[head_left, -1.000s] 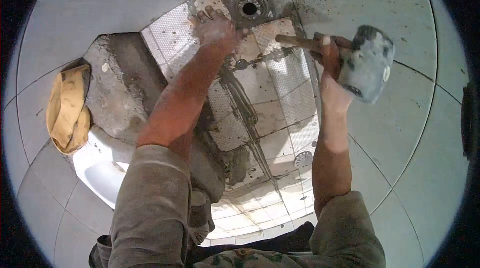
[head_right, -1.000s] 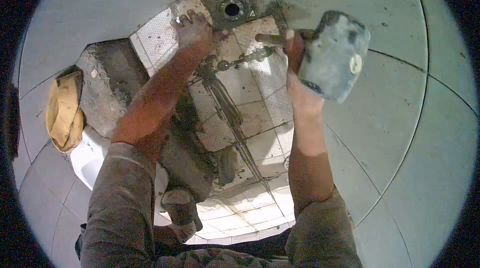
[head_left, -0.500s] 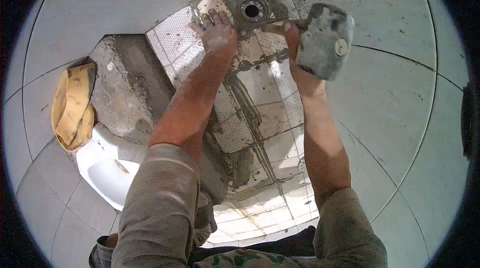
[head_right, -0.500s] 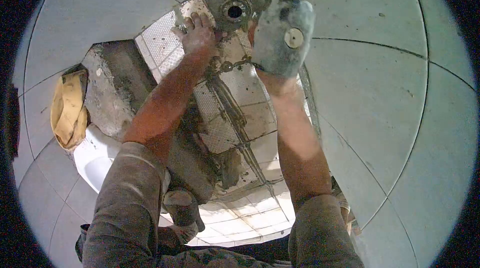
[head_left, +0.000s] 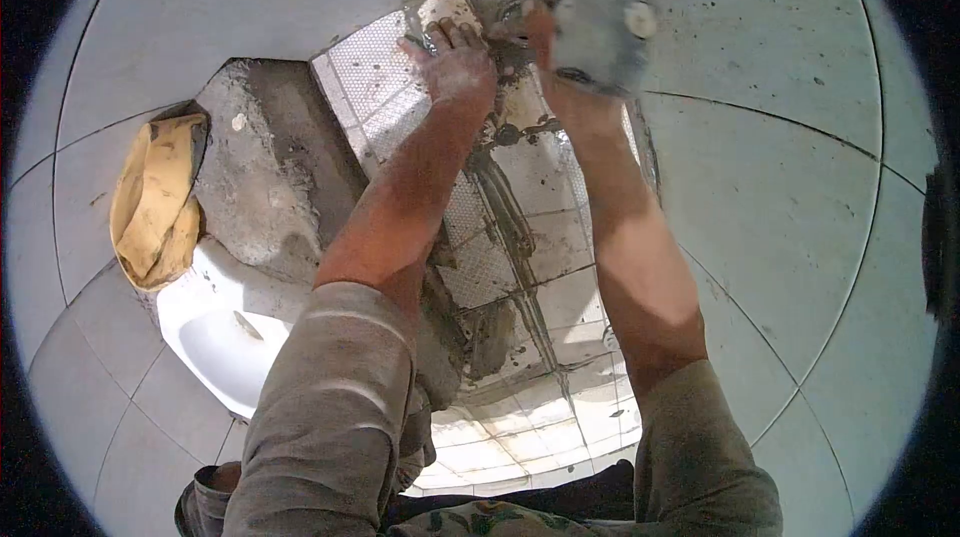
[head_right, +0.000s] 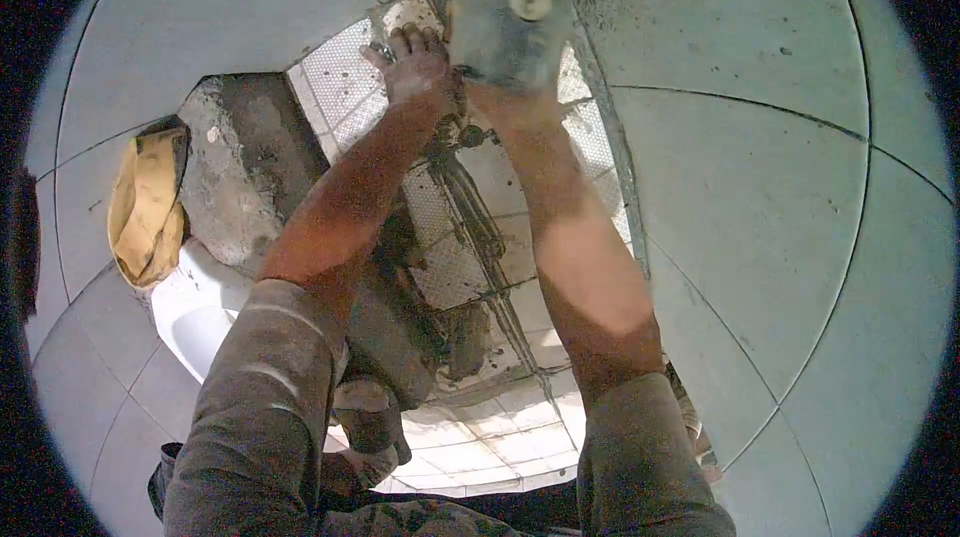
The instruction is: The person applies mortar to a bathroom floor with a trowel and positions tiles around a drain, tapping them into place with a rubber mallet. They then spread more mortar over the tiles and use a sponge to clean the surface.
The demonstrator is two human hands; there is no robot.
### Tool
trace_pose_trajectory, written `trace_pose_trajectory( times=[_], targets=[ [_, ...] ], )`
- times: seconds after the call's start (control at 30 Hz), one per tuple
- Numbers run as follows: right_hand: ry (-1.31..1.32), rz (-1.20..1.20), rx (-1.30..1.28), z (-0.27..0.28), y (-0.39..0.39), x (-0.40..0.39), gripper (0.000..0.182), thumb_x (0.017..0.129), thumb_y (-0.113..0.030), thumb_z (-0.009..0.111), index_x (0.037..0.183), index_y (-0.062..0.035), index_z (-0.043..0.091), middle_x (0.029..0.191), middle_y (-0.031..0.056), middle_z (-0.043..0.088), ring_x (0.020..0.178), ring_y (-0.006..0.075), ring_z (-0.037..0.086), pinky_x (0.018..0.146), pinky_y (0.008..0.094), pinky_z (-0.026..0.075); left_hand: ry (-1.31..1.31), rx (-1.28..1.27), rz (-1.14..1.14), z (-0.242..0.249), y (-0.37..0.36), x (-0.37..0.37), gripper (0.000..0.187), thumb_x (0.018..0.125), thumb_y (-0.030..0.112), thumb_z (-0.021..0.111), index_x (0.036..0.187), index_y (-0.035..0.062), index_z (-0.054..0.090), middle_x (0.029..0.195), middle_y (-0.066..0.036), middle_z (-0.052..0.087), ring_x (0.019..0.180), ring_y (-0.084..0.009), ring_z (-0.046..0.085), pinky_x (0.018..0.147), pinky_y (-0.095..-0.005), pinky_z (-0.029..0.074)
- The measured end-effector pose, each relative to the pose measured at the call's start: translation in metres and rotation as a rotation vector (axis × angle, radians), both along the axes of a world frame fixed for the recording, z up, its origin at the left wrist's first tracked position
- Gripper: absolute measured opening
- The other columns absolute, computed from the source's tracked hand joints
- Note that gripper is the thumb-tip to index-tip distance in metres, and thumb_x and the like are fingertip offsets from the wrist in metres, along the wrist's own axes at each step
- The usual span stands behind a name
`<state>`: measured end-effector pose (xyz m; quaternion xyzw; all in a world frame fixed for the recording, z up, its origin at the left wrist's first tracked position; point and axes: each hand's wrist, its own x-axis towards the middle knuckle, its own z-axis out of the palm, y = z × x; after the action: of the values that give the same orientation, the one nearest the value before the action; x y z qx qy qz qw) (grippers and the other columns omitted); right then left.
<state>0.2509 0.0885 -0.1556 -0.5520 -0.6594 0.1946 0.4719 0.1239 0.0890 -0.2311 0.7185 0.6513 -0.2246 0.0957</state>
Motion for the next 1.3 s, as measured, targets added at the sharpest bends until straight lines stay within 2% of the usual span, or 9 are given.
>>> trace_pose_trajectory(
  times=[0.3,0.47,0.53,0.6,0.83,0.93,1.03,1.2,1.3],
  targets=[
    [0.658,0.182,-0.249,-0.025,-0.002,-0.007,0.029,0.087,-0.028,0.065,0.108,-0.0095,0.058,0.103,0.0055,0.062,0.094,0.0199,0.059,0.081,0.0326,0.048,-0.031,-0.089,0.011,0.007,0.004,0.003,0.082,0.081,0.048,0.063,0.145,0.0078,0.032,0.153,-0.021,0.022,0.143,-0.0403,0.015,0.100,-0.0802,0.002],
    [1.659,0.466,-0.485,-0.028,-0.008,-0.005,0.033,0.088,-0.031,0.063,0.112,-0.0090,0.057,0.107,0.0066,0.061,0.098,0.0211,0.059,0.084,0.0337,0.048,0.018,-0.128,0.033,-0.005,0.009,0.005,0.089,0.077,0.052,0.066,0.147,0.0106,0.029,0.155,-0.019,0.019,0.144,-0.0378,0.011,0.100,-0.0803,0.001],
    [1.872,0.503,-0.541,-0.027,-0.009,-0.005,0.035,0.088,-0.032,0.062,0.113,-0.0089,0.056,0.108,0.0071,0.061,0.100,0.0215,0.059,0.085,0.0342,0.048,0.021,-0.068,0.088,0.009,0.005,0.010,0.051,0.096,0.029,0.046,0.144,0.0136,0.039,0.154,-0.014,0.025,0.144,-0.0359,0.017,0.103,-0.0766,0.003],
    [1.940,0.502,-0.553,-0.023,-0.007,-0.007,0.036,0.088,-0.033,0.062,0.115,-0.0087,0.055,0.110,0.0075,0.061,0.101,0.0220,0.059,0.087,0.0347,0.048,0.009,-0.078,0.076,0.021,0.008,0.011,0.052,0.096,0.030,0.046,0.145,0.0132,0.039,0.154,-0.014,0.025,0.144,-0.0362,0.017,0.103,-0.0766,0.003],
    [1.923,0.340,-0.591,-0.008,-0.008,-0.005,0.026,0.087,-0.022,0.066,0.109,-0.0084,0.061,0.103,0.0087,0.064,0.100,0.0226,0.059,0.088,0.0354,0.046,-0.047,-0.149,0.086,0.024,0.009,0.010,0.055,0.096,0.032,0.046,0.145,0.0098,0.036,0.155,-0.014,0.024,0.144,-0.0368,0.014,0.103,-0.0765,0.004],
    [0.538,0.273,-0.206,-0.038,-0.002,-0.009,0.052,0.092,-0.039,0.056,0.131,-0.0075,0.044,0.124,0.0092,0.056,0.111,0.0241,0.057,0.095,0.0377,0.048,0.003,-0.060,0.069,0.004,0.007,0.009,0.054,0.095,0.034,0.048,0.144,0.0120,0.040,0.155,-0.014,0.023,0.144,-0.0365,0.013,0.103,-0.0764,0.004],
    [0.335,0.063,-0.233,-0.041,-0.004,0.000,0.028,0.085,-0.019,0.066,0.111,-0.0111,0.062,0.109,0.0060,0.063,0.108,0.0192,0.056,0.088,0.0357,0.046,0.001,-0.107,0.086,0.022,0.007,0.010,0.053,0.095,0.033,0.048,0.143,0.0105,0.042,0.155,-0.014,0.023,0.145,-0.0366,0.012,0.103,-0.0767,0.003],
    [2.028,0.679,-0.538,-0.054,-0.007,-0.008,0.047,0.095,-0.041,0.049,0.129,-0.0084,0.047,0.125,0.0085,0.056,0.114,0.0265,0.055,0.095,0.0406,0.048,-0.085,-0.183,0.077,0.043,0.009,0.009,0.051,0.096,0.028,0.046,0.143,0.0086,0.040,0.155,-0.013,0.022,0.145,-0.0367,0.011,0.103,-0.0769,0.003],
    [2.086,0.582,-0.567,-0.046,-0.010,-0.004,0.046,0.096,-0.041,0.047,0.129,-0.0082,0.048,0.125,0.0086,0.056,0.113,0.0265,0.056,0.096,0.0409,0.048,-0.027,-0.157,0.062,0.036,0.005,0.012,0.050,0.096,0.029,0.046,0.143,0.0112,0.041,0.156,-0.013,0.022,0.145,-0.0368,0.012,0.103,-0.0765,0.003]
  ],
)
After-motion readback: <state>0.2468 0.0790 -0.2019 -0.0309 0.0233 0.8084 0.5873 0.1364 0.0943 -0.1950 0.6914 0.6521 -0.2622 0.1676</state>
